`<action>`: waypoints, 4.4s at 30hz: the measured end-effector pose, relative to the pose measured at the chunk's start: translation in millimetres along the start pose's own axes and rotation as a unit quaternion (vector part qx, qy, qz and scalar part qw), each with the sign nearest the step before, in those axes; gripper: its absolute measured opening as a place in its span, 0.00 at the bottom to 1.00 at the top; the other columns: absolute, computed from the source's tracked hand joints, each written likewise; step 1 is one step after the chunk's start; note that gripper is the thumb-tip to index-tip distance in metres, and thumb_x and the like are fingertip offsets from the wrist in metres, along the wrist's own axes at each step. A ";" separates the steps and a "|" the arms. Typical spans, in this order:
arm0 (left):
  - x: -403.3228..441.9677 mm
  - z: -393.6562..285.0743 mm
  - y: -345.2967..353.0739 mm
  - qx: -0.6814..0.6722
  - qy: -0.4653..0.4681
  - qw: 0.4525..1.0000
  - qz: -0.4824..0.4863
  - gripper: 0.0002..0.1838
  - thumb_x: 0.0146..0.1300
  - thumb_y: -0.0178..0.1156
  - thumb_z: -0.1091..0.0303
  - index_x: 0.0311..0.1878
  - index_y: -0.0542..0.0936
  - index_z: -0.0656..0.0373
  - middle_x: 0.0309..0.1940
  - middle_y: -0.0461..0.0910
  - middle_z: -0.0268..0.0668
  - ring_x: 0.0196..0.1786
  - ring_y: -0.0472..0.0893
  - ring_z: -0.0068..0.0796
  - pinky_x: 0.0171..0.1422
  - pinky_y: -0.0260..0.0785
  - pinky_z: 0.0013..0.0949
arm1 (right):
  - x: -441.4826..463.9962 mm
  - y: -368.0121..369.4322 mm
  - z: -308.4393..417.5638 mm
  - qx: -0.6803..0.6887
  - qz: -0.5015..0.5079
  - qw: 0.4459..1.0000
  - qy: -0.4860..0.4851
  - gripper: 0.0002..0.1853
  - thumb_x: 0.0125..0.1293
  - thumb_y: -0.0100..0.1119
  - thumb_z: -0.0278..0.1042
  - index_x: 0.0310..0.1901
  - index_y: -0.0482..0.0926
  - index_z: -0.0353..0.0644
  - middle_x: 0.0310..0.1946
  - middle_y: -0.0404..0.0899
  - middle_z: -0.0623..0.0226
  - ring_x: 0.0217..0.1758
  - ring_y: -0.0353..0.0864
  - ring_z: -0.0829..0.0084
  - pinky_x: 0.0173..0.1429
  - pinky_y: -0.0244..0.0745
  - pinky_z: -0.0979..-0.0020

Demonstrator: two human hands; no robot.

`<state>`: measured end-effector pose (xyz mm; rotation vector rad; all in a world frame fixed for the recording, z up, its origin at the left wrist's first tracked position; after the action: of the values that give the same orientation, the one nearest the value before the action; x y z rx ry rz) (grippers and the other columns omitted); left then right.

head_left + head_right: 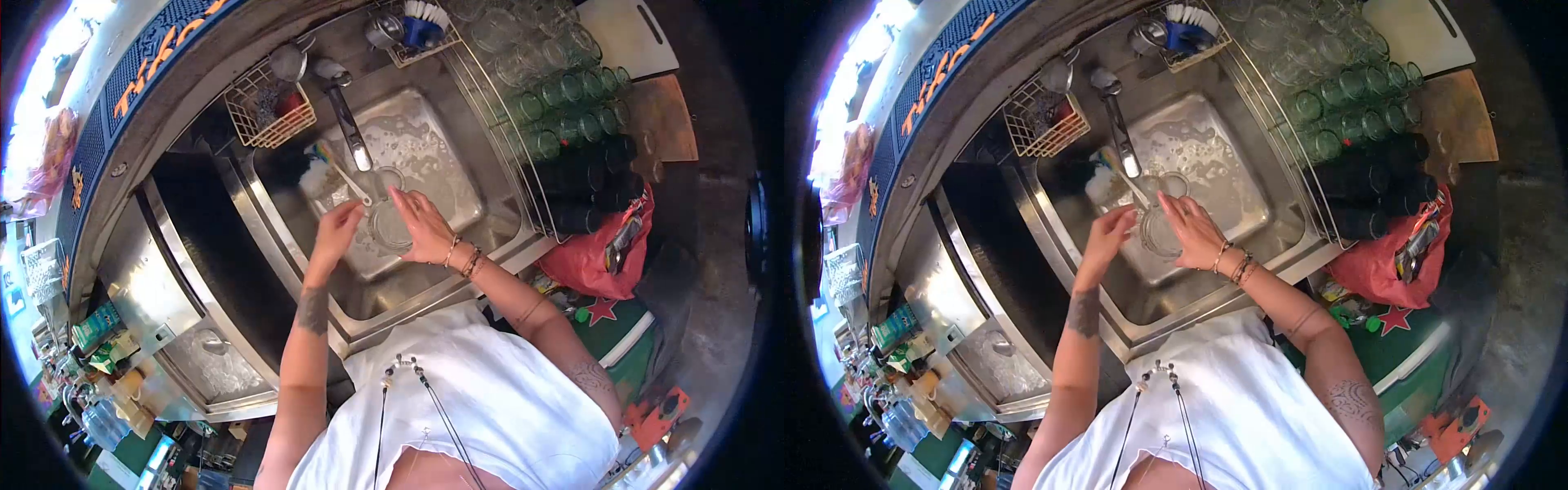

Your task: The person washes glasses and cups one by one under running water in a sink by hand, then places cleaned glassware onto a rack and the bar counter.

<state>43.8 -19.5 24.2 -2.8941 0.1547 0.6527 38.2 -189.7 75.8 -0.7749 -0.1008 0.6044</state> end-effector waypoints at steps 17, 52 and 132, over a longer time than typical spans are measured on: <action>42.0 6.1 44.0 -0.009 0.043 0.999 -0.015 0.07 0.56 0.63 0.74 0.24 0.79 0.66 0.19 0.77 0.28 0.25 0.71 0.11 0.28 0.64 0.22 | 4.9 3.7 -3.9 -0.052 -0.007 0.997 -0.062 0.66 0.30 0.77 0.34 0.72 0.43 0.38 0.64 0.60 0.53 0.64 0.60 0.49 0.68 0.60 0.57; 27.2 -54.9 47.0 0.267 0.237 0.924 0.135 0.13 0.59 0.59 0.71 0.48 0.78 0.59 0.24 0.74 0.53 0.26 0.76 0.52 0.32 0.68 0.41 | 14.9 3.1 -14.3 0.087 -0.005 0.996 -0.018 0.66 0.32 0.77 0.40 0.71 0.43 0.37 0.63 0.61 0.51 0.63 0.60 0.51 0.69 0.58 0.60; 72.1 72.8 82.0 -0.528 -0.254 0.809 0.055 0.31 0.63 0.45 0.34 0.52 0.74 0.52 0.49 0.77 0.41 0.49 0.78 0.40 0.48 0.72 0.49 | 103.9 127.3 -120.2 0.445 -0.065 0.886 0.114 0.26 0.72 0.43 0.52 0.50 0.75 0.34 0.39 0.80 0.63 0.46 0.76 0.75 0.49 0.71 0.72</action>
<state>66.9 -90.8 -83.6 -3.4891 -0.1879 2.0626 99.9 -137.6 -111.1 0.0668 0.3278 0.3607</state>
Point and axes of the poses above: each hand's wrist, its own x-axis towards the middle knuckle, its own y-axis out of the palm, z = x × y, the point moved 8 cm from there along x, towards the middle knuckle
